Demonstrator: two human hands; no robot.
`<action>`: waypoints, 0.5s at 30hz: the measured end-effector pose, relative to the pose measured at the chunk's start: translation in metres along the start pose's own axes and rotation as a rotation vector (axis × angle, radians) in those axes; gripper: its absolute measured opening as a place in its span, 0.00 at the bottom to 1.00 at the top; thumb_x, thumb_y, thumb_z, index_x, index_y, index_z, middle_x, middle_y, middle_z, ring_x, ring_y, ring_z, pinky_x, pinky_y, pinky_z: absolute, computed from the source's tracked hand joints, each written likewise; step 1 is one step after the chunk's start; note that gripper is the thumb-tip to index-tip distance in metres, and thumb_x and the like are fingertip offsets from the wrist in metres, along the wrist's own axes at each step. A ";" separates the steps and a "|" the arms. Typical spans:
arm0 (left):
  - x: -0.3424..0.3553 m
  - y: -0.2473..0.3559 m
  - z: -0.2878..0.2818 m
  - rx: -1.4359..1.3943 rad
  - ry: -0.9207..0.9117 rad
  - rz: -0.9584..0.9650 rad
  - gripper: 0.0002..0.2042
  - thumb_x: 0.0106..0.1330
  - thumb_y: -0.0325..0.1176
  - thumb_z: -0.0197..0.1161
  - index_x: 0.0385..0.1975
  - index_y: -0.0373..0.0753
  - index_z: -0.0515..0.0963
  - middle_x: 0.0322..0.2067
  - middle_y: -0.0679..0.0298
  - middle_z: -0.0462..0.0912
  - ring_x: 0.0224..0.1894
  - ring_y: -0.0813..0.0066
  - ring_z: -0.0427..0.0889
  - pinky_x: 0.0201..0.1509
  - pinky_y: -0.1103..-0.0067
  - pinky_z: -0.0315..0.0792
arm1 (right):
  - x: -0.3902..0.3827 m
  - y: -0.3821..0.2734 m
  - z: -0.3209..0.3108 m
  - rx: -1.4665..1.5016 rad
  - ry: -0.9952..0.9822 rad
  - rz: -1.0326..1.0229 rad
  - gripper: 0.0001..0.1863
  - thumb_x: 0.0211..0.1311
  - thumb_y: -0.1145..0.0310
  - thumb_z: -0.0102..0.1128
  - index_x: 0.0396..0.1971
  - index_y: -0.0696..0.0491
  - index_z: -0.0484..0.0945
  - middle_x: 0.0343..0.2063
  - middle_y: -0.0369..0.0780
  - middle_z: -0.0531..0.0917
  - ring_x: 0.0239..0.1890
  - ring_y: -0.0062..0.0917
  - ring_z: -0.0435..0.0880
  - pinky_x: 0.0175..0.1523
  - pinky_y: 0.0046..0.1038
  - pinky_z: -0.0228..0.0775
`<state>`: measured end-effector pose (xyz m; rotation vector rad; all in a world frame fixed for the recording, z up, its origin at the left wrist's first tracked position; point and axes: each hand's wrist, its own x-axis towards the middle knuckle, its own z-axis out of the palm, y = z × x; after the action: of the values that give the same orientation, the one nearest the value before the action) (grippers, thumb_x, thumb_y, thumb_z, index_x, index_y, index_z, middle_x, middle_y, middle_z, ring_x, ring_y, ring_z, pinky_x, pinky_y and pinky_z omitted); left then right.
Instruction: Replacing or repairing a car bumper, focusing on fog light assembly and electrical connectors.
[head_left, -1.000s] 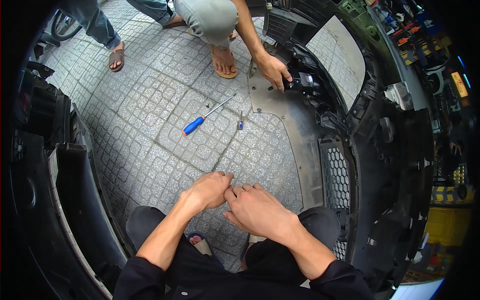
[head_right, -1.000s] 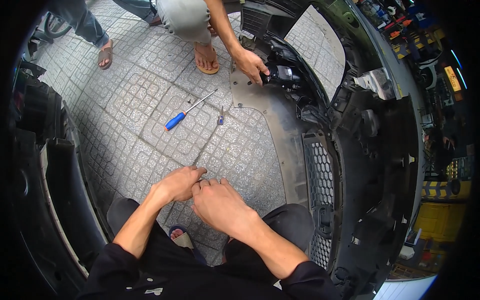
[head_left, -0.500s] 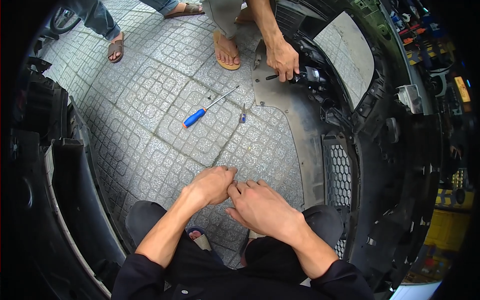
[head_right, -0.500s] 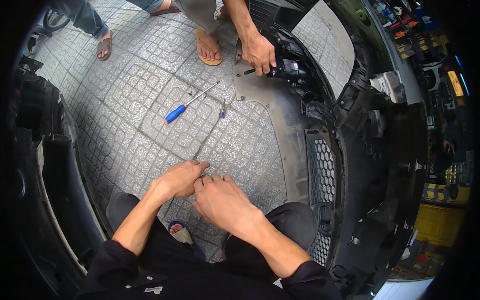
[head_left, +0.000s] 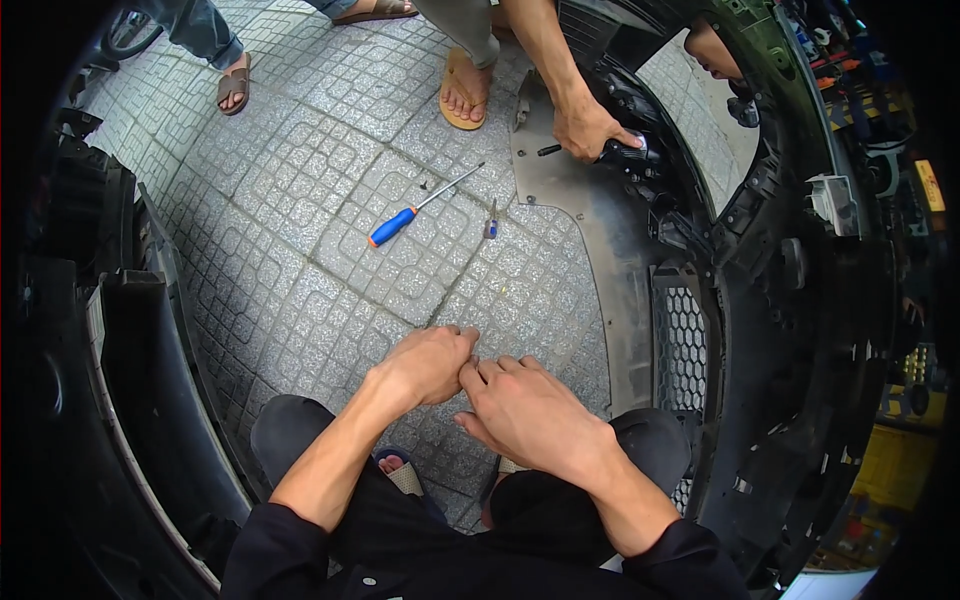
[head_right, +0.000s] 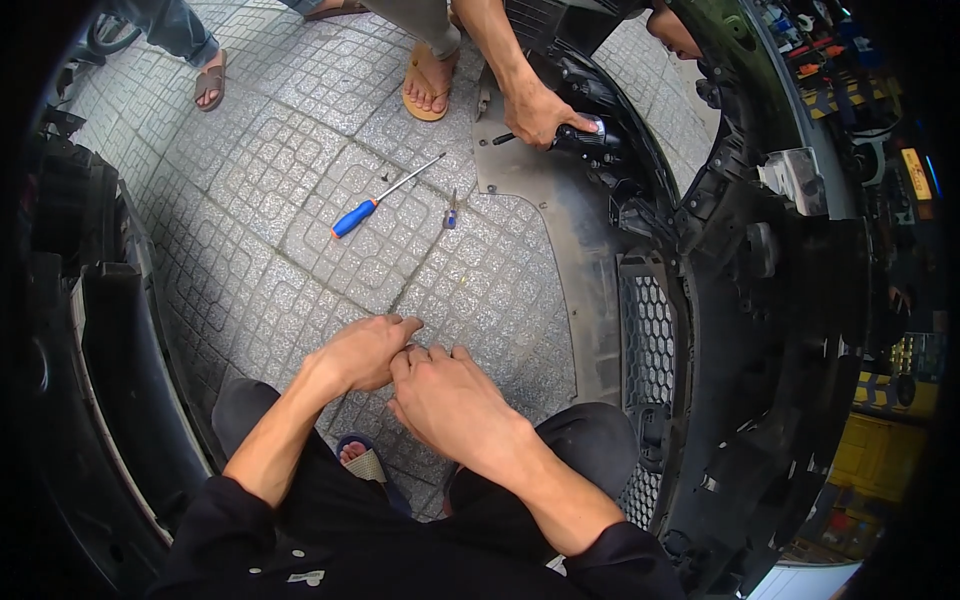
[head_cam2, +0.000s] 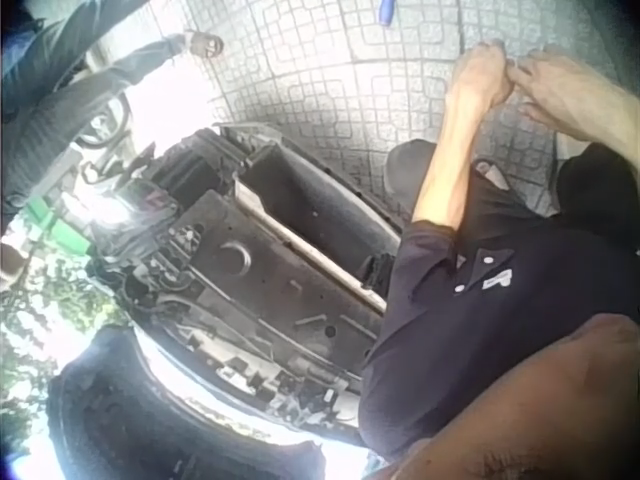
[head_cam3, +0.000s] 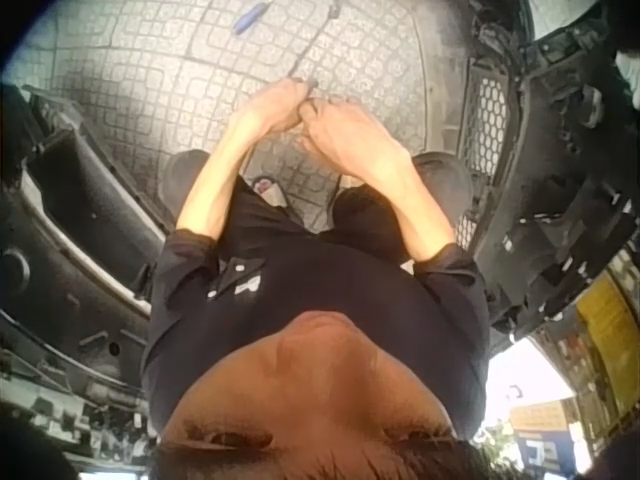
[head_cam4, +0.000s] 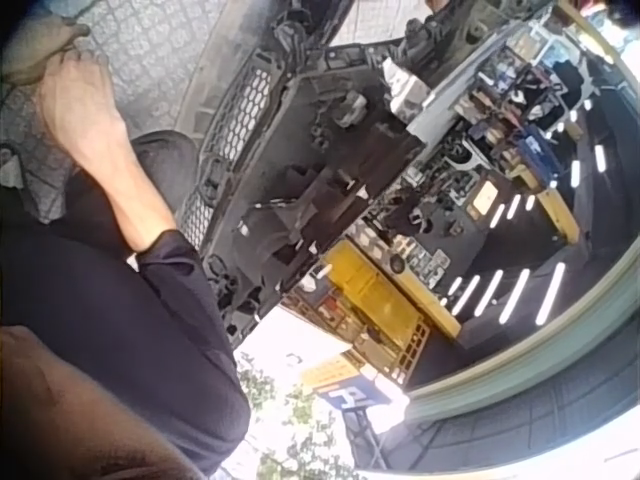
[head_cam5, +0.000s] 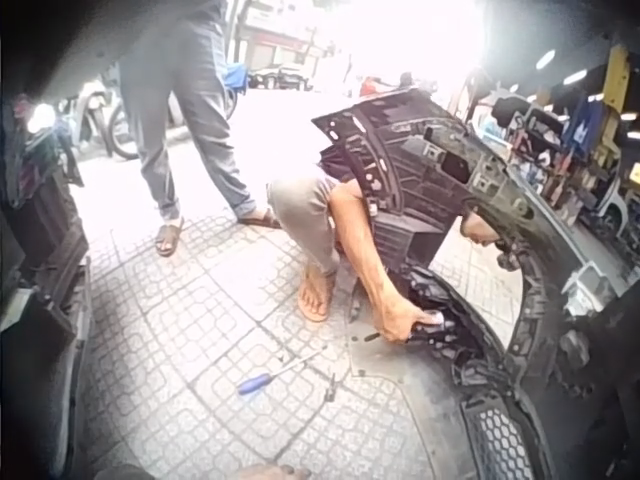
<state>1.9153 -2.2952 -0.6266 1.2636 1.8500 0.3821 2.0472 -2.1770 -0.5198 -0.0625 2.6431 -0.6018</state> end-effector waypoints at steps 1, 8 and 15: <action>0.000 0.000 0.000 -0.003 0.000 -0.001 0.24 0.68 0.31 0.64 0.62 0.27 0.76 0.50 0.40 0.86 0.54 0.41 0.85 0.58 0.58 0.80 | 0.000 0.000 0.000 -0.010 0.001 0.004 0.23 0.75 0.58 0.62 0.55 0.64 0.76 0.44 0.50 0.86 0.50 0.43 0.86 0.59 0.43 0.75; 0.000 0.000 0.003 0.010 0.059 0.033 0.15 0.70 0.30 0.62 0.51 0.28 0.79 0.46 0.40 0.87 0.51 0.40 0.87 0.56 0.56 0.81 | 0.000 0.000 -0.003 -0.004 -0.031 0.013 0.24 0.75 0.58 0.62 0.56 0.64 0.75 0.44 0.49 0.86 0.50 0.43 0.86 0.59 0.43 0.75; 0.001 0.000 0.003 0.012 0.053 0.044 0.15 0.69 0.30 0.62 0.51 0.27 0.79 0.46 0.40 0.87 0.51 0.40 0.87 0.55 0.56 0.81 | -0.002 0.001 -0.003 0.006 -0.033 0.012 0.24 0.75 0.58 0.62 0.55 0.65 0.75 0.45 0.50 0.86 0.51 0.43 0.86 0.59 0.43 0.75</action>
<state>1.9181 -2.2950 -0.6288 1.3153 1.8738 0.4322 2.0478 -2.1750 -0.5166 -0.0540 2.6077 -0.5995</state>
